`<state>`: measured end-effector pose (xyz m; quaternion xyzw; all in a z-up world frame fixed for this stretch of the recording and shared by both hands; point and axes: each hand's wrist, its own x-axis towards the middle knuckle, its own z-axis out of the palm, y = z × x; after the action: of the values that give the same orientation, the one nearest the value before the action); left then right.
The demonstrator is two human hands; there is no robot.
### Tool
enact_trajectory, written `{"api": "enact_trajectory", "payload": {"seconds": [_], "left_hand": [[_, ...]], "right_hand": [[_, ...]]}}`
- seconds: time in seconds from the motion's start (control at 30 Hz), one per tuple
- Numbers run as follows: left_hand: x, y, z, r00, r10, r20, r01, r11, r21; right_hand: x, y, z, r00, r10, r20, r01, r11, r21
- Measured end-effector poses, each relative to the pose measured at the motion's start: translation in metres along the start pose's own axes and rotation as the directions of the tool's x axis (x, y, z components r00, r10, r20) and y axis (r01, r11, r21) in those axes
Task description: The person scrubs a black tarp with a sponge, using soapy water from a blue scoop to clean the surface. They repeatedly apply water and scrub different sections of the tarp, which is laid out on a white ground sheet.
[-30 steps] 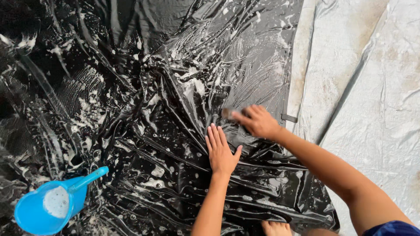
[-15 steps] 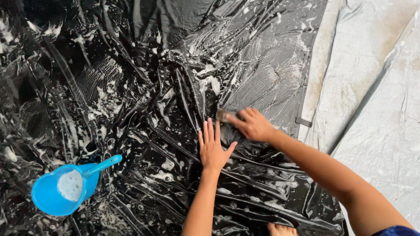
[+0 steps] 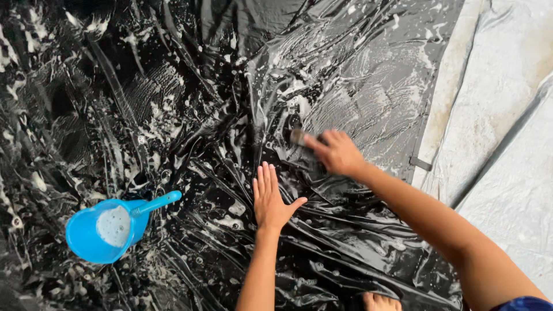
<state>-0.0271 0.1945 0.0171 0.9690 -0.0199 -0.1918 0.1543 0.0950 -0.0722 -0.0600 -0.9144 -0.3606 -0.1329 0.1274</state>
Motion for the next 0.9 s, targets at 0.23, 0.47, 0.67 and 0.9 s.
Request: {"api": "enact_trajectory", "payload": {"seconds": [0.23,0.47,0.67,0.9], "left_hand": [[0.005,-0.014,-0.018,0.998,0.008,0.061,-0.009,1.000,0.006],[0.004,-0.021,-0.020,0.997,0.078,0.007,-0.077,0.994,-0.080],[0.004,-0.032,-0.025,0.968,0.227,0.107,-0.210,0.967,-0.147],[0.002,-0.018,-0.044,0.971,0.192,0.139,-0.174,0.976,-0.134]], "right_hand": [[0.036,0.011,0.019,0.959,0.231,-0.162,-0.254,0.957,-0.140],[0.061,-0.005,0.019,0.991,-0.085,-0.104,0.084,0.996,-0.015],[0.104,0.013,0.056,0.957,0.229,-0.180,-0.248,0.965,-0.090],[0.091,-0.020,0.045,0.983,-0.134,-0.125,0.131,0.991,-0.026]]}}
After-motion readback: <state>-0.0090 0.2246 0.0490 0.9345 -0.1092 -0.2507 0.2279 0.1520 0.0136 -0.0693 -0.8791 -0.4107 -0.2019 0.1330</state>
